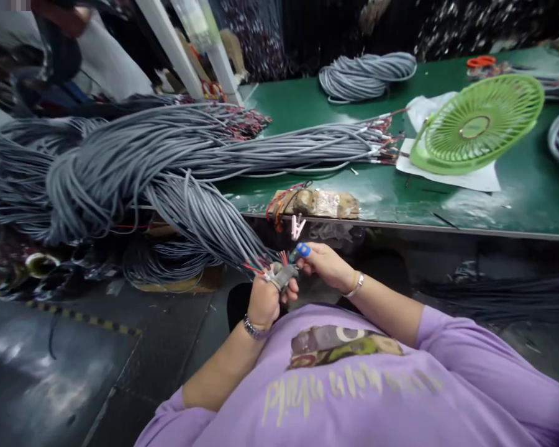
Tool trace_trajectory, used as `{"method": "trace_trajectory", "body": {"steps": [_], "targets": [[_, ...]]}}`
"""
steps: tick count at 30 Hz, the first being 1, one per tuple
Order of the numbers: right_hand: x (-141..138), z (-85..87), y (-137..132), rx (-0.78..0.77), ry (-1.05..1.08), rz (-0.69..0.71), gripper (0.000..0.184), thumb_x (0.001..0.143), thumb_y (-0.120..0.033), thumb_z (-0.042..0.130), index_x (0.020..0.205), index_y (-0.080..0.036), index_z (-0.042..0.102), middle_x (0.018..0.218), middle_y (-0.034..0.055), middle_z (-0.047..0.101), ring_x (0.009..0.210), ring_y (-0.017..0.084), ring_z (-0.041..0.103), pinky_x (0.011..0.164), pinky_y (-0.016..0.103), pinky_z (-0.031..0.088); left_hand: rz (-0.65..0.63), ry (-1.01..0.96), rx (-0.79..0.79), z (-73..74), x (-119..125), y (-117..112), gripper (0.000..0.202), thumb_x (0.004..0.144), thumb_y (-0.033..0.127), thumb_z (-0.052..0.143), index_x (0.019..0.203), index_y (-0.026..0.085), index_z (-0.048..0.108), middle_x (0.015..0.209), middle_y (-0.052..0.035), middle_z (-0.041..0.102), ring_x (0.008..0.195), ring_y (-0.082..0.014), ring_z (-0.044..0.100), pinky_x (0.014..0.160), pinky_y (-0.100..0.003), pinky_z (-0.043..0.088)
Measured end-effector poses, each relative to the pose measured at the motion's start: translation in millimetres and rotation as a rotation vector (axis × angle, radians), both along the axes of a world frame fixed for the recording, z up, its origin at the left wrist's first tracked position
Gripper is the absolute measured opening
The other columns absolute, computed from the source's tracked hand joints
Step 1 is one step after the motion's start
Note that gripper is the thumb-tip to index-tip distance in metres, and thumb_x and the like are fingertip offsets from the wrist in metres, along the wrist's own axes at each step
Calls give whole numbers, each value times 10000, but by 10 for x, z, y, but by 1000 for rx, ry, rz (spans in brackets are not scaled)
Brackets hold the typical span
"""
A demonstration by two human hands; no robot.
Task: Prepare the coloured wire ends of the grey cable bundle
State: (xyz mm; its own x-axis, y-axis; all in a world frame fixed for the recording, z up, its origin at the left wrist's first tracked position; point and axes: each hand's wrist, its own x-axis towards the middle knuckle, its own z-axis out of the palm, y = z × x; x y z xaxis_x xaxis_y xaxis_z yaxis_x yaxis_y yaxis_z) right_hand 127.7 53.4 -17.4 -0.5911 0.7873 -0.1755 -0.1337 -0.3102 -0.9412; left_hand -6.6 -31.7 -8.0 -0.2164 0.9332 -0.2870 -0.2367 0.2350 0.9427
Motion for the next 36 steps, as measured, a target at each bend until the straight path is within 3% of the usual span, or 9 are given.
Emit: {"method": "trace_trajectory", "body": {"steps": [3, 9, 21, 26, 30, 36], "targets": [[61, -22, -12, -27, 10, 6, 595, 660, -719, 674, 772, -141, 585, 692, -7, 578, 525, 54, 440, 482, 202, 363, 51, -9, 11, -40, -19, 13, 379, 681, 475, 763, 670, 154, 563, 511, 16, 624, 357, -76, 532, 328, -156, 293], [44, 116, 11, 74, -62, 69, 507, 632, -565, 786, 835, -137, 604, 701, -21, 570, 585, 73, 452, 494, 204, 346, 13, 39, 14, -107, 47, 53, 366, 682, 456, 765, 634, 145, 577, 502, 6, 619, 353, -73, 522, 329, -161, 297], [-33, -87, -33, 10, 0, -103, 347, 643, -429, 784, 716, -156, 583, 624, -30, 546, 548, 78, 432, 501, 224, 336, 99, 20, 14, -153, 58, 103, 372, 686, 487, 746, 658, 160, 571, 511, -2, 627, 355, -85, 525, 327, -179, 284], [-38, -77, -43, 10, -7, -127, 340, 648, -426, 778, 723, -156, 585, 632, -33, 540, 542, 72, 423, 491, 218, 340, 98, 53, 38, -182, 53, 98, 365, 738, 472, 712, 625, 164, 552, 475, 18, 587, 328, -63, 470, 332, -180, 263], [-56, -21, -24, 6, -12, -56, 375, 633, -444, 780, 787, -149, 607, 682, -22, 573, 568, 78, 451, 488, 217, 340, 85, 71, 29, -204, 45, 80, 345, 740, 450, 704, 614, 168, 551, 466, 21, 581, 320, -64, 459, 331, -183, 264], [-76, -2, -29, -14, -13, -66, 408, 600, -469, 807, 717, -147, 585, 628, -35, 546, 547, 71, 429, 500, 223, 336, 80, 96, 25, -171, 59, 74, 349, 749, 445, 693, 592, 164, 558, 443, 19, 565, 319, -59, 451, 333, -178, 260]]}}
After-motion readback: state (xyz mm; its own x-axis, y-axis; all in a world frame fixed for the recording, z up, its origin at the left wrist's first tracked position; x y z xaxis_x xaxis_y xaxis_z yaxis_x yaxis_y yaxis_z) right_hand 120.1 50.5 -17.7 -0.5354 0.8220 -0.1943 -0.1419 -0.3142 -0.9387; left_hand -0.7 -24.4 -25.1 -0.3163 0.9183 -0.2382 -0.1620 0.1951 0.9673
